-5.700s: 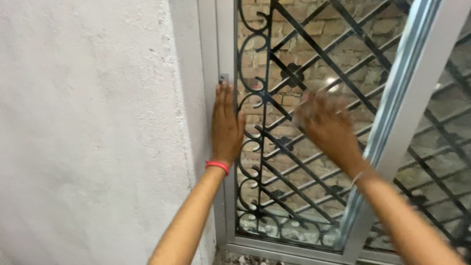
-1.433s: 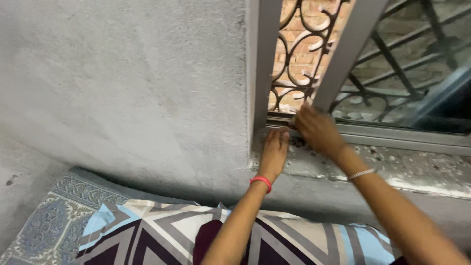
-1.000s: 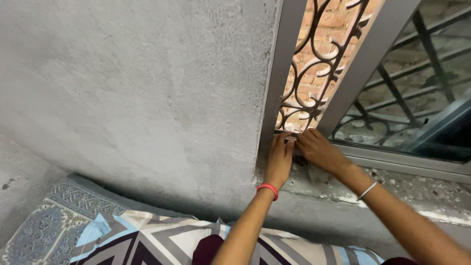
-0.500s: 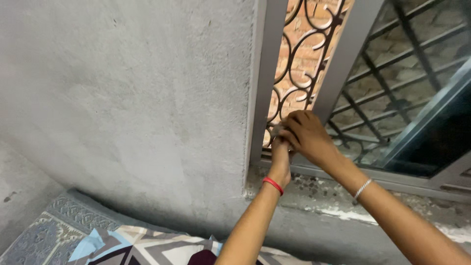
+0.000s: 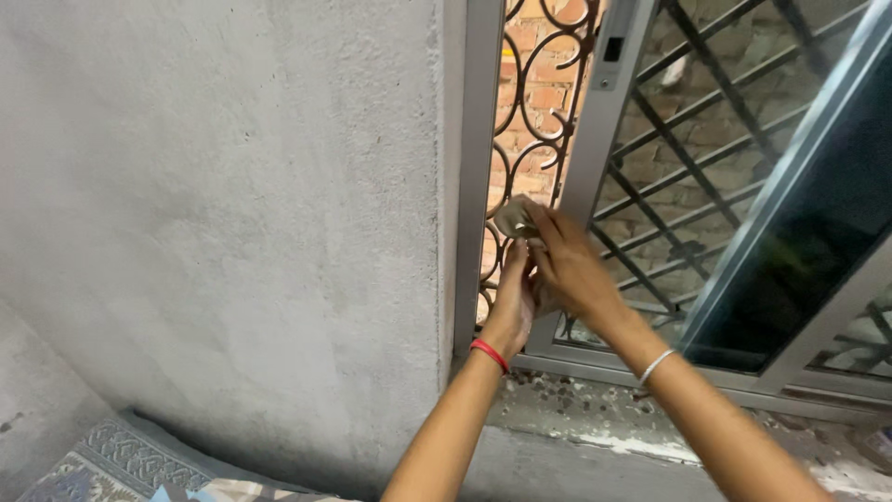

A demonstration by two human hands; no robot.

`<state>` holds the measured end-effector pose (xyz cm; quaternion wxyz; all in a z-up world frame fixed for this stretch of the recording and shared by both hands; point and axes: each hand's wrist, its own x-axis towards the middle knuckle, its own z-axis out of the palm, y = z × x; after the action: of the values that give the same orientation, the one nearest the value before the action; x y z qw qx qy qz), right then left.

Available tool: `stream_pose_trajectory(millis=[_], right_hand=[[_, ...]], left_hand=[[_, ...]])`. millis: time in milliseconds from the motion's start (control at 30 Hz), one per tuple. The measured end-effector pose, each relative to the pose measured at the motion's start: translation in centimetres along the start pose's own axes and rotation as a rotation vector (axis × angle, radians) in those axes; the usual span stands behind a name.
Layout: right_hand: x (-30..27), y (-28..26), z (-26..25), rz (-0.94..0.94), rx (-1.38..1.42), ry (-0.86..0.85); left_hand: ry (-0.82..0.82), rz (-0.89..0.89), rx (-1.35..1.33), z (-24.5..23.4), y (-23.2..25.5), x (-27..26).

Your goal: The person sprays liquid onto a window pane and wipes the glass and the window frame with a cloth.

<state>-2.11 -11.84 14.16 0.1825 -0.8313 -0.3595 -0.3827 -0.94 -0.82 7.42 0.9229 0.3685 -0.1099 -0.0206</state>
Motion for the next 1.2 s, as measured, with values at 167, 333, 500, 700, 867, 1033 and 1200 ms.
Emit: stream_pose_trajectory(millis=[167,333,500,700,867,1033,1200], right_hand=[[-1.0,0.7,0.0,0.034,0.218,-0.009],[-3.8,3.1,-3.0,0.282,0.126,0.288],[-5.9,5.9,-5.0,0.36,0.019,0.384],[-5.7,9.2,-3.4,0.363,-0.123,0.329],[-7.3,10.1,-0.7,0.239,-0.349,0.265],[-8.3,11.1,-0.5,0.261,-0.448,0.084],[-8.3,11.0,-0.3,0.236,-0.4,0.082]], left_hand=[[0.04,0.117,-0.042,0.0,-0.7,4.0],[0.205,0.371,0.255,-0.5,0.8,10.1],[0.07,0.221,0.336,0.0,0.4,15.1],[-0.124,0.052,0.474,-2.7,0.5,18.6],[-0.322,0.014,0.672,-3.4,-1.9,23.4],[-0.331,-0.342,0.583,-3.0,0.1,21.2],[-0.392,-0.271,0.478,-2.0,1.2,17.4]])
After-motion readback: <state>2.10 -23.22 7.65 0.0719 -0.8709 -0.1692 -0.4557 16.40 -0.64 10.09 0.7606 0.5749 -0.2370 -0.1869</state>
